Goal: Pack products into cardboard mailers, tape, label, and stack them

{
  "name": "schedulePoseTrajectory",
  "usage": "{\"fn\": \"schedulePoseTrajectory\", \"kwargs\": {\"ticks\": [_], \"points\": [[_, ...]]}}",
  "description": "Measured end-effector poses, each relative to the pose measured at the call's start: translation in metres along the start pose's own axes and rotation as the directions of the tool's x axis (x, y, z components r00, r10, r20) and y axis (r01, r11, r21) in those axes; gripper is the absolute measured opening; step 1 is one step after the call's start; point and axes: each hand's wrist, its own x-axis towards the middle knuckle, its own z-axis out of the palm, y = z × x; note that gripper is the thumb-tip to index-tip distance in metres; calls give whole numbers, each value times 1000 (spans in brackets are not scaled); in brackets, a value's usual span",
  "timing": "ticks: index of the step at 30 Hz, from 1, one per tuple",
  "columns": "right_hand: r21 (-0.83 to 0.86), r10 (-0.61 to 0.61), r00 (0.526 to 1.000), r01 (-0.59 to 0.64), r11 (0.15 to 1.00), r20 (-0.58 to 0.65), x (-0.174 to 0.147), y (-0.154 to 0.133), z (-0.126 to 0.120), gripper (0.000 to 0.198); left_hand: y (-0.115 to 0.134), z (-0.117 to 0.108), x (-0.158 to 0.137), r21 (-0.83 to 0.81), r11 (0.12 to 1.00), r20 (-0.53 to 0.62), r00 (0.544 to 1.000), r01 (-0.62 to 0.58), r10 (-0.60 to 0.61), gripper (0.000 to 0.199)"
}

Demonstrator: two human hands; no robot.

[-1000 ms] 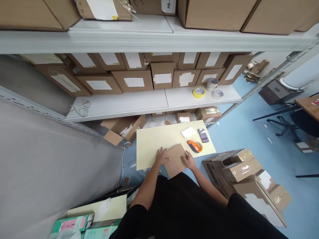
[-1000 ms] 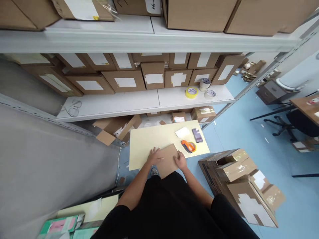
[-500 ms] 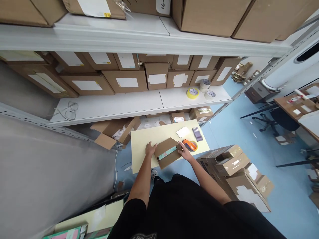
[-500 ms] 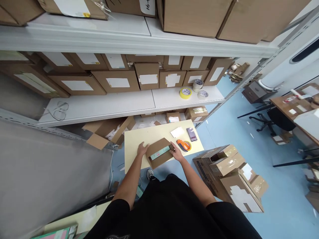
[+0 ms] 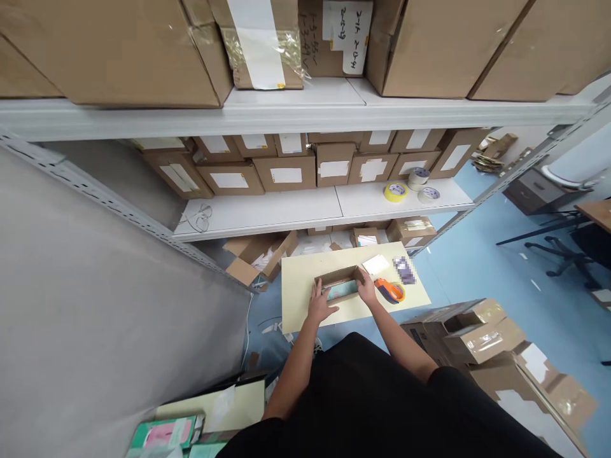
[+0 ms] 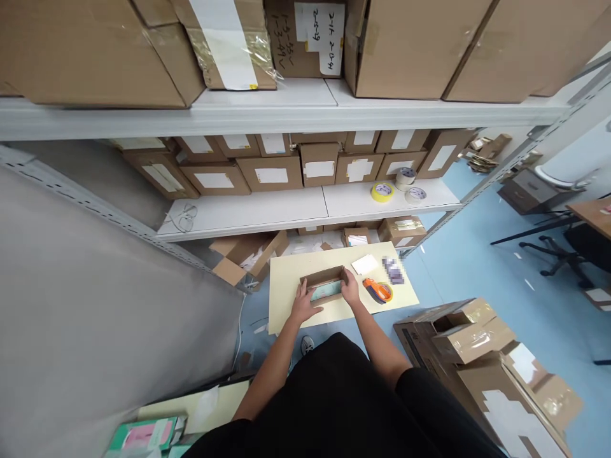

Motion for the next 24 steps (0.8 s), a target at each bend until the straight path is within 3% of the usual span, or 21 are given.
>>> {"fn": "schedulePoseTrajectory", "kwargs": {"ticks": [5, 8, 10, 18, 24], "points": [[-27, -141, 989, 142, 989, 41, -11, -21, -4, 69, -8, 3, 5, 52, 998, -60, 998, -32, 35, 55], [-1, -161, 985, 161, 987, 58, -11, -35, -19, 69, -7, 0, 11, 55, 997, -66, 997, -47, 51, 25], [18, -168, 983, 167, 986, 68, -11, -43, -34, 67, -2, -2, 12, 58, 997, -76, 996, -49, 54, 15], [99, -223, 953, 206, 974, 207, -18, -66, -110, 65, 53, 9, -17, 31, 990, -278, 950, -136, 140, 15], [189, -320, 875, 267, 945, 363, -38, -65, -131, 63, 92, 34, -88, 25, 998, -456, 888, -53, 58, 21]]}}
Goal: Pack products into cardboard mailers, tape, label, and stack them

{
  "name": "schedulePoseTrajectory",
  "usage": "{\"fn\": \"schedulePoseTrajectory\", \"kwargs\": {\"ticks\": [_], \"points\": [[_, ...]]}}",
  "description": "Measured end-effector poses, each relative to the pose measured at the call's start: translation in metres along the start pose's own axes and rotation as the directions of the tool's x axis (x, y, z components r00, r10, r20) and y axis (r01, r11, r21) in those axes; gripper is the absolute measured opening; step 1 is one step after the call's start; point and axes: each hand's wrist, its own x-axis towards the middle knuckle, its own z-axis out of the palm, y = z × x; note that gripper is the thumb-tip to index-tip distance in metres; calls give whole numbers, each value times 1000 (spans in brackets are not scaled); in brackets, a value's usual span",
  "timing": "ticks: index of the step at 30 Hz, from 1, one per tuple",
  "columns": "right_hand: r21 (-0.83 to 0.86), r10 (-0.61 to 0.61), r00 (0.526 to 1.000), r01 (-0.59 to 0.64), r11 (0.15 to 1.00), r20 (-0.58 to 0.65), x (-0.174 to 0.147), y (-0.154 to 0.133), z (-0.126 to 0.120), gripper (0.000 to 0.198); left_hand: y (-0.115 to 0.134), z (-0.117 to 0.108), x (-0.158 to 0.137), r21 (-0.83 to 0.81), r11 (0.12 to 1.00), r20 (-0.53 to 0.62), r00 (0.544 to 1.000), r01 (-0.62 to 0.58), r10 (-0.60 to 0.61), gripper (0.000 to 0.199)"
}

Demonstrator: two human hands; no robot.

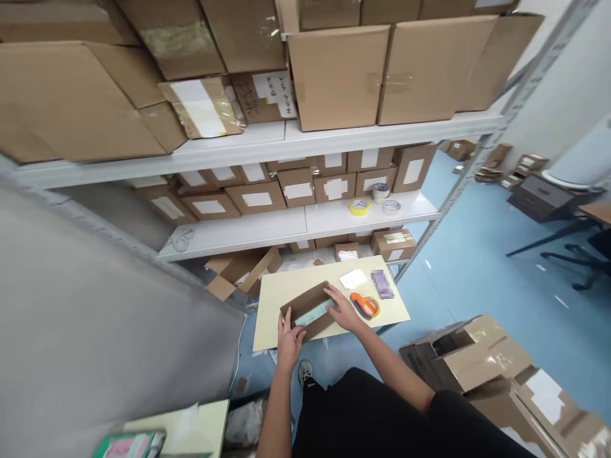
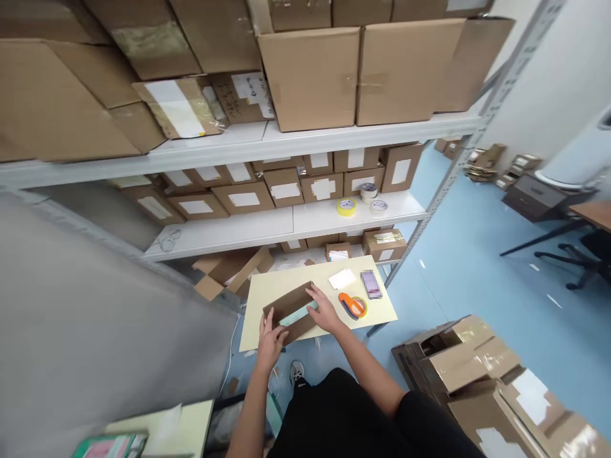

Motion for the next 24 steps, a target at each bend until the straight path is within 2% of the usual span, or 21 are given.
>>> {"fn": "schedulePoseTrajectory", "kwargs": {"ticks": [4, 8, 12, 16, 20, 24], "points": [[33, -42, 987, 37, 999, 156, -20, -6, 14, 61, 31, -17, -70, 82, 988, -53, 990, 132, -128, 26], [71, -115, 930, 96, 993, 348, -37, -23, 34, 61, 54, -37, -139, 140, 952, -114, 959, 274, -259, 26], [108, -212, 820, 183, 977, 532, -52, -48, 65, 63, 60, -51, -206, 173, 900, -213, 908, 400, -362, 22], [143, -299, 698, 275, 951, 651, -76, -77, 111, 64, 56, -61, -275, 131, 834, -333, 816, 536, -473, 18], [200, -369, 556, 342, 918, 745, -116, -114, 177, 64, 53, -76, -351, 68, 769, -418, 719, 635, -556, 15], [290, -441, 421, 376, 880, 793, -179, -163, 257, 65, 55, -96, -436, 28, 727, -486, 645, 686, -590, 15]]}}
